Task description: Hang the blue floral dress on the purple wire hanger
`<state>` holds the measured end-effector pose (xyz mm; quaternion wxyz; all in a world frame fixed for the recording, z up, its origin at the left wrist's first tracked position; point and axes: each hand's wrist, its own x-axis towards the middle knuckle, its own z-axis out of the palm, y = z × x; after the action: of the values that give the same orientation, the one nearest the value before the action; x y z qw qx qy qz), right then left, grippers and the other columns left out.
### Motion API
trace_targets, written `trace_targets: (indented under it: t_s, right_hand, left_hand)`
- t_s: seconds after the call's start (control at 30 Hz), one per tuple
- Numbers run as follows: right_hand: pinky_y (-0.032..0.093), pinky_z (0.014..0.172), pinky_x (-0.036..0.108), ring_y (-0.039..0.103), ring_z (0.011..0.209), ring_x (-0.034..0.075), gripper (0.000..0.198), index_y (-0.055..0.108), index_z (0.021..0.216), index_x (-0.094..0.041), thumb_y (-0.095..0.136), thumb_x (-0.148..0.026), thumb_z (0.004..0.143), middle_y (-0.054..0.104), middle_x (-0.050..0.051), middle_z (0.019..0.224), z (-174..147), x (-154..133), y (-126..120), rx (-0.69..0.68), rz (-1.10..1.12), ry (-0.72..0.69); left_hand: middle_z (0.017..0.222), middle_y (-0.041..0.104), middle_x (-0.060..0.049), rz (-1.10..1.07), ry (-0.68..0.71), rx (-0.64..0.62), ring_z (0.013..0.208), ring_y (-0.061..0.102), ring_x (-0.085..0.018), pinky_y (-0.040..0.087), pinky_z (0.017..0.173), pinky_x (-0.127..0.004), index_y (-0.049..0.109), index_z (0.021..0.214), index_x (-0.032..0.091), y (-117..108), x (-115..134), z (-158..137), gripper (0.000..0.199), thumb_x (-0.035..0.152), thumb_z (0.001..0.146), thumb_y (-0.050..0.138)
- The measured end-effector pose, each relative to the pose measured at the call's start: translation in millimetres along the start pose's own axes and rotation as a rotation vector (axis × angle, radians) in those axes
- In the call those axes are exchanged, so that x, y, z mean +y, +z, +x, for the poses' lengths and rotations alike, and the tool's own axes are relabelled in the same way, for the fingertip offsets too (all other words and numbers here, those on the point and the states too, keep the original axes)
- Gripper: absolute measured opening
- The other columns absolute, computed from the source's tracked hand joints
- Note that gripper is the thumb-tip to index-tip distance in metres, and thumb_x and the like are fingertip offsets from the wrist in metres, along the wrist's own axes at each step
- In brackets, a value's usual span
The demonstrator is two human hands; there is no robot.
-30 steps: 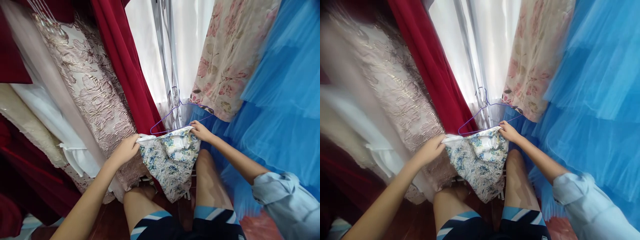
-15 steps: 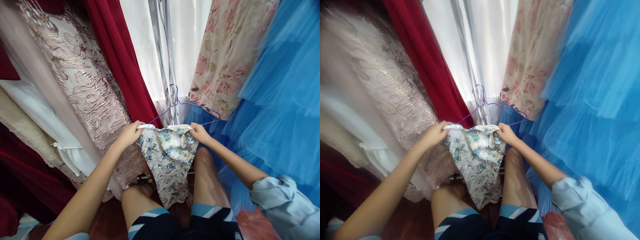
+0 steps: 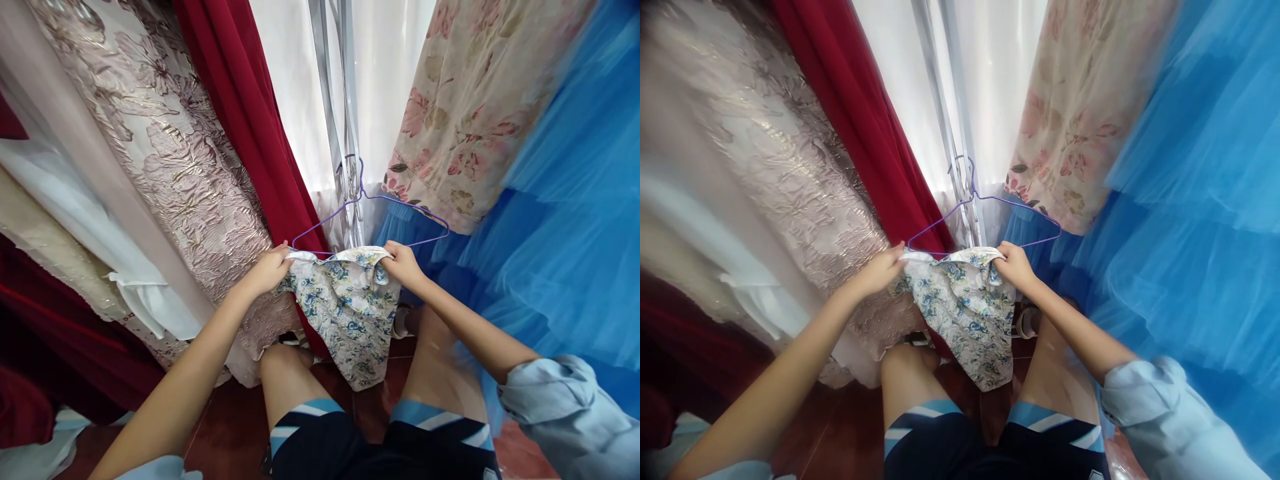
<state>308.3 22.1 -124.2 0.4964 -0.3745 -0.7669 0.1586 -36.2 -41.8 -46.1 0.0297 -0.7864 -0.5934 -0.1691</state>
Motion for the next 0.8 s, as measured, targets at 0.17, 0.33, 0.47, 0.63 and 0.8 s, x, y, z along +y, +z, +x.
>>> trace_targets:
  t_s: [0.17,0.33,0.47,0.63,0.8]
  right_hand:
    - [0.024,0.053,0.026,0.036,0.053,0.01,0.029,0.034,0.049,-0.019,0.049,-0.023,0.073,0.037,-0.002,0.057,0,-8,-1,-0.033,0.085,0.076]
    - [0.023,0.052,0.026,0.034,0.052,0.01,0.031,0.031,0.049,-0.02,0.049,-0.027,0.072,0.035,-0.003,0.055,-3,-18,2,-0.02,0.147,0.153]
    - [0.023,0.052,0.026,0.034,0.052,0.01,0.031,0.032,0.049,-0.02,0.05,-0.029,0.073,0.034,-0.003,0.055,-8,-18,5,-0.026,0.159,0.171]
    - [0.026,0.054,0.026,0.038,0.055,0.011,0.032,0.033,0.049,-0.019,0.049,-0.026,0.077,0.037,-0.001,0.059,-11,-14,-1,-0.094,0.156,0.092]
    - [0.032,0.06,0.028,0.046,0.064,0.015,0.016,0.046,0.061,-0.019,0.054,-0.021,0.074,0.048,0.0,0.068,-9,-13,-20,-0.029,-0.004,-0.051]
  left_hand:
    - [0.137,0.06,-0.012,-0.075,0.015,0.148,0.138,0.046,-0.029,0.039,0.113,-0.045,0.064,0.089,0.02,-9,20,18,0.031,0.035,0.094,0.038]
    - [0.135,0.061,-0.012,-0.268,0.043,0.295,0.129,0.054,-0.026,0.038,0.113,-0.042,0.065,0.111,0.016,-17,56,47,0.034,0.033,0.094,0.041]
    - [0.124,0.065,-0.009,-0.377,0.164,0.317,0.118,0.059,-0.023,0.042,0.107,-0.038,0.064,0.109,0.017,-15,82,65,0.027,0.027,0.091,0.046]
    - [0.118,0.061,-0.007,-0.367,0.186,0.299,0.113,0.058,-0.021,0.045,0.101,-0.036,0.057,0.111,0.02,-3,88,77,0.031,0.012,0.08,0.054]
    - [0.108,0.065,-0.005,-0.288,0.1,0.389,0.101,0.061,-0.021,0.047,0.091,-0.034,0.058,0.113,0.023,6,84,74,0.031,0.014,0.084,0.051]
